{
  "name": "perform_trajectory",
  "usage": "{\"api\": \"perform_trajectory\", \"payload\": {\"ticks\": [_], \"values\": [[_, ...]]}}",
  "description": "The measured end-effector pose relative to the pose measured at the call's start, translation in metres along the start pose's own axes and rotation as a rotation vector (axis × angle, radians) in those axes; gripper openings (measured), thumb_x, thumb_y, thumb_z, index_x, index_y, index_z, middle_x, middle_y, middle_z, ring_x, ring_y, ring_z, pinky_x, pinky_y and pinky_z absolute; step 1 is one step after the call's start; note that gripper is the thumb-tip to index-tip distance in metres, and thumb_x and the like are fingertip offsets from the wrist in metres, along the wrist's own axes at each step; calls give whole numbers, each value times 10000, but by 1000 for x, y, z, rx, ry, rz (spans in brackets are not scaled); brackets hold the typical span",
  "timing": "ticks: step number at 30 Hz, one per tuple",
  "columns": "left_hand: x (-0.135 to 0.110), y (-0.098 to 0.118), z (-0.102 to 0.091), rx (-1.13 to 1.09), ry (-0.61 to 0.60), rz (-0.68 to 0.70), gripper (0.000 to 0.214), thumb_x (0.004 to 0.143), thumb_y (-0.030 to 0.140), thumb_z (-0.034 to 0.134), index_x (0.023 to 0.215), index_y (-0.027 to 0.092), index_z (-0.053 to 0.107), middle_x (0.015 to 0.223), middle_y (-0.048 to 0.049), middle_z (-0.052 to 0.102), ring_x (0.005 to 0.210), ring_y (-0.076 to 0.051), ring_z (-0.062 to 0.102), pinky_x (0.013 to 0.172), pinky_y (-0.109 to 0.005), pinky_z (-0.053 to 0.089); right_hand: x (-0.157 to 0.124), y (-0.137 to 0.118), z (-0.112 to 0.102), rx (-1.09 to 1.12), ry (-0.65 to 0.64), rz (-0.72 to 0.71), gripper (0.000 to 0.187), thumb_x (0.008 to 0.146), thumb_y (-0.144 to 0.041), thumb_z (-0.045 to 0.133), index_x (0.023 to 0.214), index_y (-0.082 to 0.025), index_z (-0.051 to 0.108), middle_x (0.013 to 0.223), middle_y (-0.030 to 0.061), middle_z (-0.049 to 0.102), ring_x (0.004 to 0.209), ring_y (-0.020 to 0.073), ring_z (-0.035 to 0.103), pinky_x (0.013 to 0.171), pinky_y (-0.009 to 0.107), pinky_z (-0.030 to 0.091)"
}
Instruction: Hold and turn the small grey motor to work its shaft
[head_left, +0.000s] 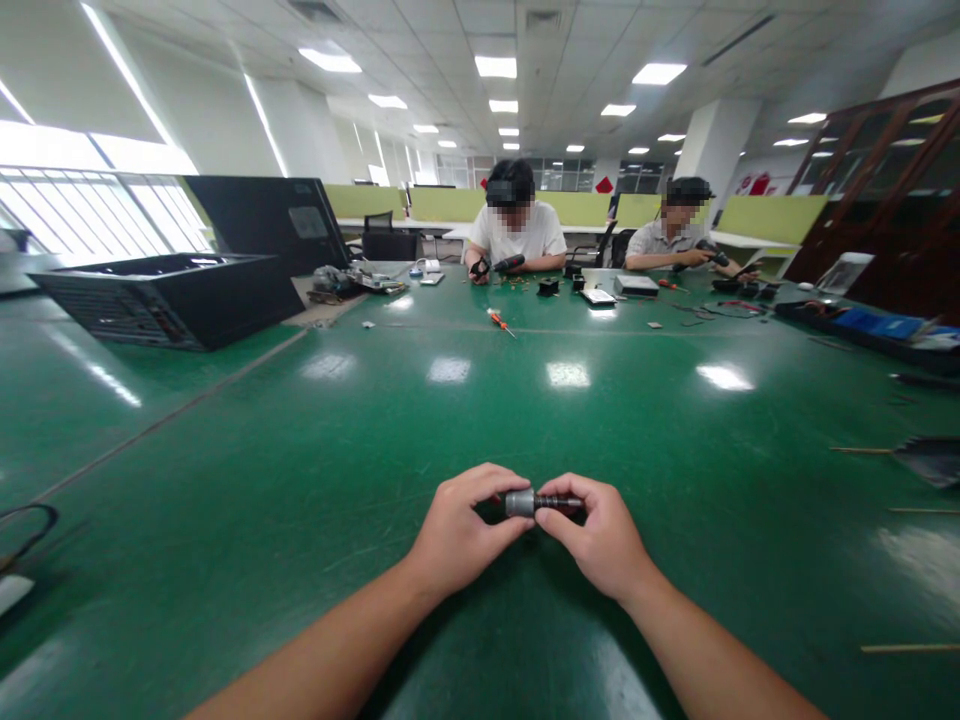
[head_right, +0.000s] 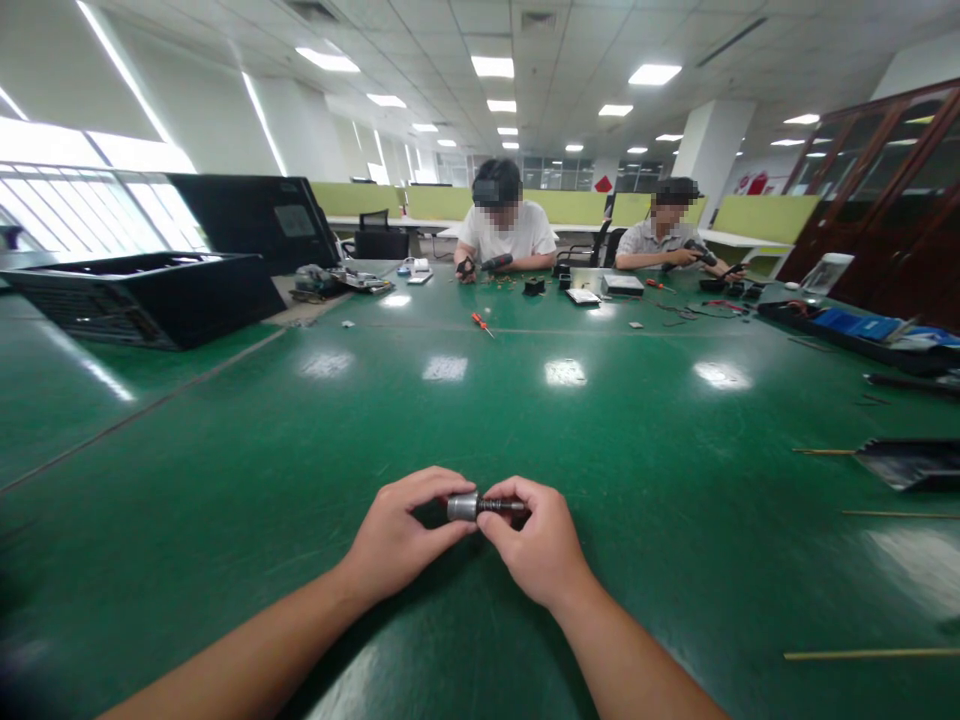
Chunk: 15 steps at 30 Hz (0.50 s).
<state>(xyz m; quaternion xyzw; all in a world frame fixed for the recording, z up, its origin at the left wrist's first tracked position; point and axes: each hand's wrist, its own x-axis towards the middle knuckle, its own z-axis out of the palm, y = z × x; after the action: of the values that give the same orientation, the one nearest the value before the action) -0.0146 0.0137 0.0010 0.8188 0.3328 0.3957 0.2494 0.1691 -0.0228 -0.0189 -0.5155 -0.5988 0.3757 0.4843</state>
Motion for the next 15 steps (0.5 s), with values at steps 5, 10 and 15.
{"api": "perform_trajectory", "payload": {"ticks": [5, 10, 15], "values": [[1, 0, 0, 1, 6, -12, 238, 729, 192, 765, 960, 217, 716, 930, -50, 709, 856, -199, 661, 777, -300, 534, 0, 0, 1, 20, -2, 7, 130, 730, -166, 653, 842, -176, 719, 785, 41, 716, 710, 195, 637, 668, 292, 480], [1, 1, 0, -9, 4, -30, 239, 722, 185, 768, 953, 221, 717, 929, -44, 709, 856, -196, 660, 778, -298, 527, 0, 0, 1, 1, -5, 6, 138, 735, -161, 648, 850, -179, 722, 784, 40, 716, 712, 195, 638, 664, 291, 477], [0, 3, 0, 3, 6, -38, 221, 727, 192, 756, 944, 216, 716, 923, -48, 709, 854, -198, 659, 769, -303, 523, -1, -1, 1, -17, -1, -9, 124, 750, -178, 649, 847, -182, 726, 786, 40, 722, 725, 199, 646, 659, 286, 480]]}}
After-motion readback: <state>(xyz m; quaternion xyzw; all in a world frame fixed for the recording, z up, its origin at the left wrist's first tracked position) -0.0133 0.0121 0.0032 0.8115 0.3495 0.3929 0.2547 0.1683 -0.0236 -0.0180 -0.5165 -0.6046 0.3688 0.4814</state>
